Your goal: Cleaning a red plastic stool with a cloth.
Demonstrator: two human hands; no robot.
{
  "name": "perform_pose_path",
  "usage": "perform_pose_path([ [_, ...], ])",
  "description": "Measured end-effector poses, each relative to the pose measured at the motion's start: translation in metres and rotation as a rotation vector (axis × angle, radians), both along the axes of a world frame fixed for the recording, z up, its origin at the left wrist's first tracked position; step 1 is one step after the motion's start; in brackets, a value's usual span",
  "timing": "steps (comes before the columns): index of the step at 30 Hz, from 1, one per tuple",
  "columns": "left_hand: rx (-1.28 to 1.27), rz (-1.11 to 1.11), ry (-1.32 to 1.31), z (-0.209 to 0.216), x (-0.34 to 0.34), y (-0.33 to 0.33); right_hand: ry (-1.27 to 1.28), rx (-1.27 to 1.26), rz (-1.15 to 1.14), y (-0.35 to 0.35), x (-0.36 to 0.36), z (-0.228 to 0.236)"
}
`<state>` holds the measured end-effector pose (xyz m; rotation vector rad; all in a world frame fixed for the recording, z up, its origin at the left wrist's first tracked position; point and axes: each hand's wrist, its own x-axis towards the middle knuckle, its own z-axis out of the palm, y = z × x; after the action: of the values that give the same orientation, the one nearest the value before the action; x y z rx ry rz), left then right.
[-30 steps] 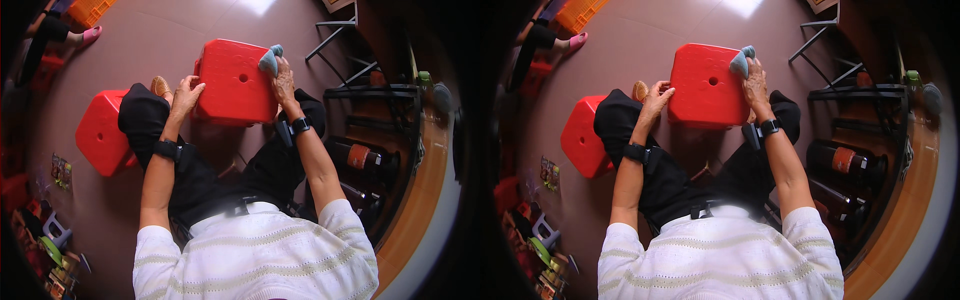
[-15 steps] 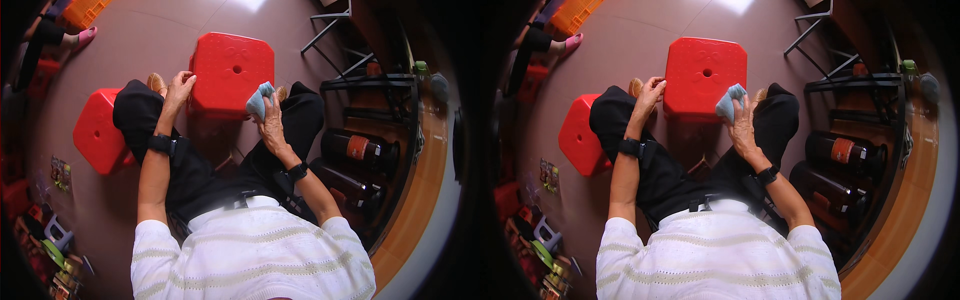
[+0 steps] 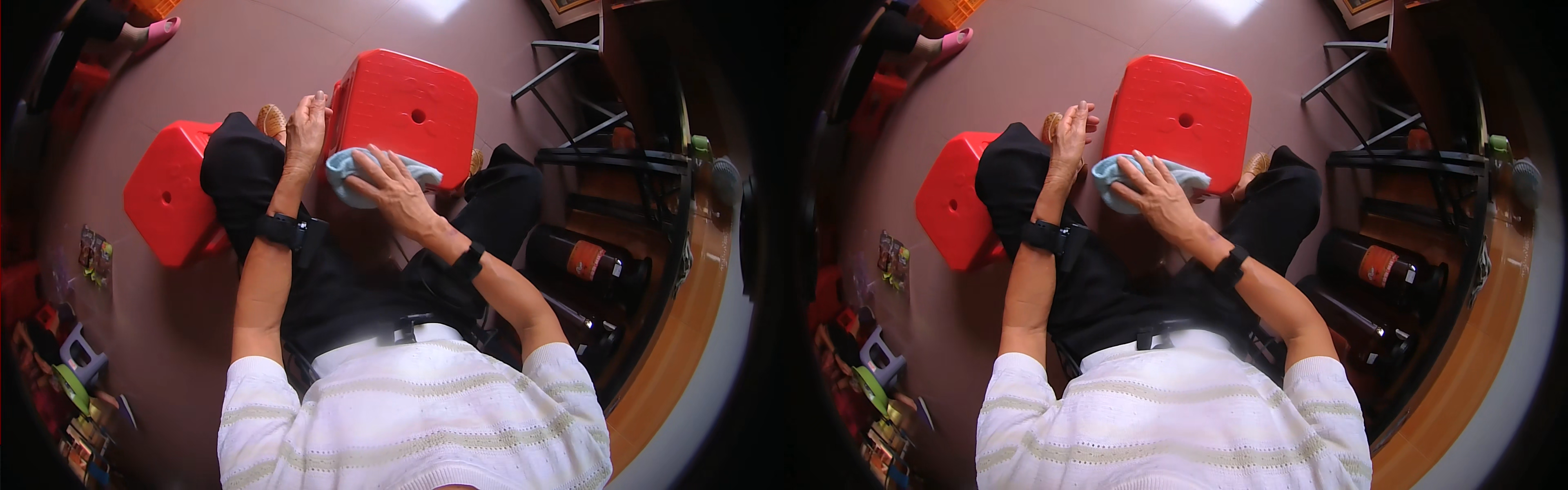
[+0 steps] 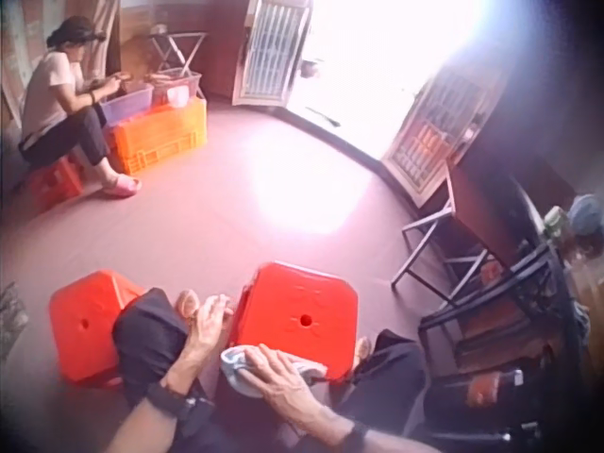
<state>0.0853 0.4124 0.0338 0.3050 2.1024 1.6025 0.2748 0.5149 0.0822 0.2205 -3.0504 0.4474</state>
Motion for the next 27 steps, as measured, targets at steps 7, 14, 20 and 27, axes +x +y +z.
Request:
perform_pose_path([
  [7,-0.019,0.170,0.246,0.018,-0.001,-0.004,0.047,-0.112,0.051,0.002,-0.082,-0.004],
  [14,-0.016,0.128,0.217,0.000,-0.005,-0.004,0.225,-0.088,-0.127,0.054,-0.147,-0.024],
  [20,-0.031,0.056,0.140,-0.011,-0.003,0.004,0.279,-0.133,-0.284,0.100,-0.171,-0.025],
  [27,-0.049,-0.024,0.045,-0.014,0.002,0.016,0.022,-0.086,-0.625,0.177,-0.130,-0.031],
])
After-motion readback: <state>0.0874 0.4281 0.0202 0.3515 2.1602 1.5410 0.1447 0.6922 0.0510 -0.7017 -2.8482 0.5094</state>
